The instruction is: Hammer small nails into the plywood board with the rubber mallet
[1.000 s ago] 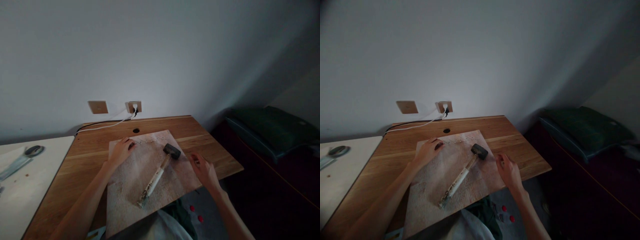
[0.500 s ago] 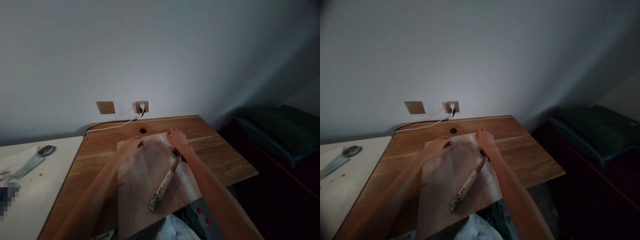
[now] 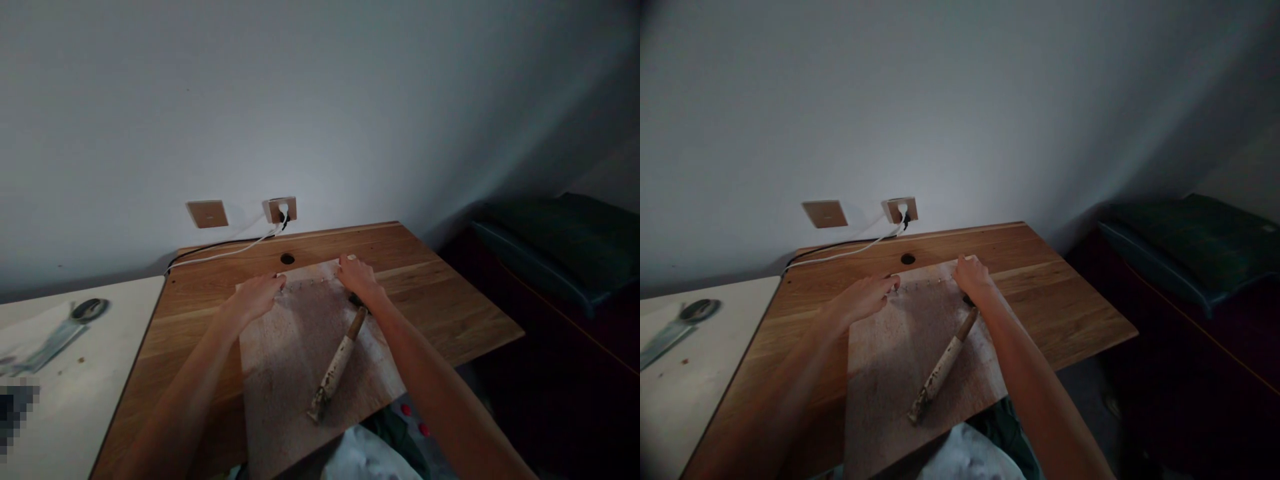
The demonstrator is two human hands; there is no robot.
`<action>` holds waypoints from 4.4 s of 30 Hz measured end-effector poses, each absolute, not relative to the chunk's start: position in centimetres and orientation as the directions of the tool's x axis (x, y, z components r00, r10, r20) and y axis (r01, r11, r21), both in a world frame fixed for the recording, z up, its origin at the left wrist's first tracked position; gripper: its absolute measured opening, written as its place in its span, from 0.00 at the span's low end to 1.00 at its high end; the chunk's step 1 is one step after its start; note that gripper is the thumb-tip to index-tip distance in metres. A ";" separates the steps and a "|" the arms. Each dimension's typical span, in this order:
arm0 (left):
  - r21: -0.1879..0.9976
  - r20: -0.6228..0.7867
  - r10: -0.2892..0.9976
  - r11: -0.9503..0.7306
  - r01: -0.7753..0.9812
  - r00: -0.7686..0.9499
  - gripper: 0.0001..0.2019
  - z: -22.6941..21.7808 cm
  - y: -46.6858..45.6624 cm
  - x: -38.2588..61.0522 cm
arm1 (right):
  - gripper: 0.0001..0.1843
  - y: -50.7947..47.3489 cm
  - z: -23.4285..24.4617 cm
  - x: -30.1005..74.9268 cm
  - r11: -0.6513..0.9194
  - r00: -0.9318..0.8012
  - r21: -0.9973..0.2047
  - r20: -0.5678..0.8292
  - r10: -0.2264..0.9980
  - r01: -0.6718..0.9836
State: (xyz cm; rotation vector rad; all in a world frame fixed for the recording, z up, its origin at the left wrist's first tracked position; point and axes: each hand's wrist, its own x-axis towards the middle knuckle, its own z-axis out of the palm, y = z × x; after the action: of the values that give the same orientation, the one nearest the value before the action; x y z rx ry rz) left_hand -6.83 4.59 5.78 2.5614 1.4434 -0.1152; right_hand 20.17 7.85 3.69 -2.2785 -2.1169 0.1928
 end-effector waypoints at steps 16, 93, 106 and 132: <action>0.242 -0.090 0.818 -0.535 0.809 0.568 0.10 4.5 6.4 -7.9 | 0.13 8.4 3.1 21.3 0.224 -0.238 -0.207 -0.045 0.970 0.952; 0.944 -0.150 0.879 -0.008 0.329 0.452 0.13 2.7 7.3 -7.0 | 0.15 7.0 5.5 17.6 0.513 -0.515 -0.055 -0.143 0.845 0.857; 0.200 -0.066 0.892 -0.426 0.882 0.446 0.09 3.4 6.0 -5.0 | 0.14 7.4 6.6 16.4 0.470 -0.488 -0.141 -0.143 0.861 0.871; 0.172 -0.033 0.842 -0.525 0.833 0.538 0.13 1.9 5.8 -3.0 | 0.16 6.4 6.9 14.7 0.404 -0.413 -0.087 -0.189 0.891 0.911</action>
State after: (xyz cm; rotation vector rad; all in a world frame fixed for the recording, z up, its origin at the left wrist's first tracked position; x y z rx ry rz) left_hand -3.01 5.82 1.89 2.6049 1.4323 0.0804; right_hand 14.74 6.36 6.92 -1.7554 -2.7240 0.2877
